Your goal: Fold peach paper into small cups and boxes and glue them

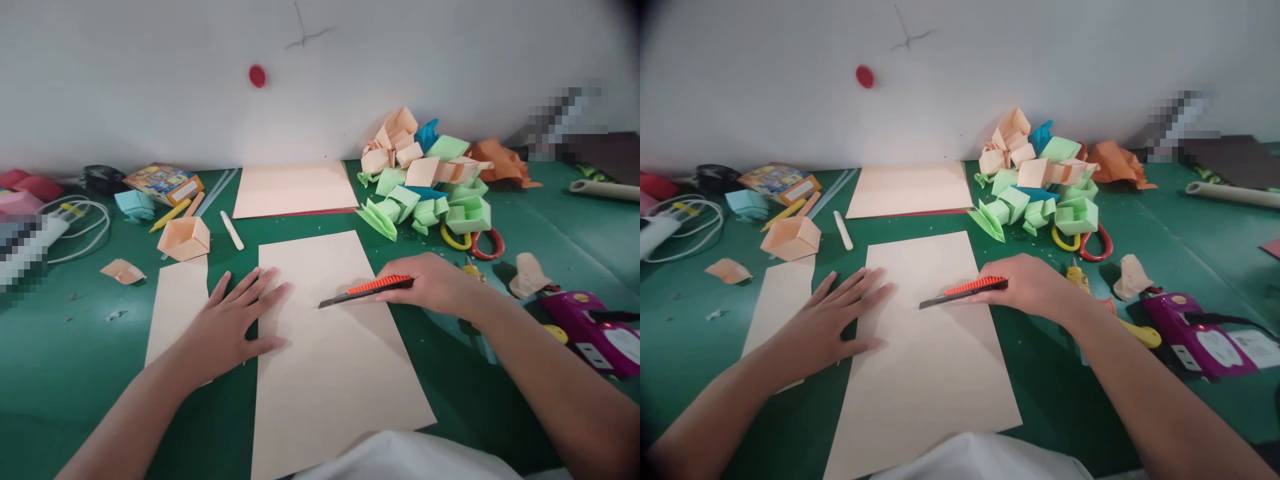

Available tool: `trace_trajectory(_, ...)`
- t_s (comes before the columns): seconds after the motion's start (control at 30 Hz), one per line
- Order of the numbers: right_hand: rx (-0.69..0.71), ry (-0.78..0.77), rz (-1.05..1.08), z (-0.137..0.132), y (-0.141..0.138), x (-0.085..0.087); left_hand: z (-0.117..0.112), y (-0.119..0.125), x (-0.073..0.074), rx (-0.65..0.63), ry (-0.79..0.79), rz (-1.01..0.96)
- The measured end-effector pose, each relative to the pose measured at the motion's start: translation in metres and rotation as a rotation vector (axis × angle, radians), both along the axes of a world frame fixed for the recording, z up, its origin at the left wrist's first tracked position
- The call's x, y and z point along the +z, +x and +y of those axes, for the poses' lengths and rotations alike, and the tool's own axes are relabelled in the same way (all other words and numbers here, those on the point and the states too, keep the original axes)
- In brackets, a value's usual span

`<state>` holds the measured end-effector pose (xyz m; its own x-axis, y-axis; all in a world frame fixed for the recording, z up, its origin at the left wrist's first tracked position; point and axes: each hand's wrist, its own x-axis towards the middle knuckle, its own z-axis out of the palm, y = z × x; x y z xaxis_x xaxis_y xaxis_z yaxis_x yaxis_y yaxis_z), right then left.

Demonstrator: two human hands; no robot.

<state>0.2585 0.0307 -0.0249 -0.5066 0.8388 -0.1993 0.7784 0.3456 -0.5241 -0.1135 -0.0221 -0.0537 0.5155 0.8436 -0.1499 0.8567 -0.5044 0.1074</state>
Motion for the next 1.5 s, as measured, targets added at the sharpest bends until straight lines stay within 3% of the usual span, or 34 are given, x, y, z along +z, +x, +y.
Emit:
trace_trajectory(0.83, -0.010, -0.015, -0.010, 0.001, 0.006, 0.010, 0.002, -0.001, -0.001, -0.009, 0.031, -0.013)
trace_trajectory(1.17, -0.029, -0.042, 0.010, 0.001, 0.008, 0.014, 0.005, -0.008, -0.014, -0.017, 0.096, -0.045)
trace_trajectory(1.5, -0.042, -0.038, -0.031, 0.003, 0.012, 0.014, 0.007, -0.010, -0.017, -0.031, 0.136, -0.064)
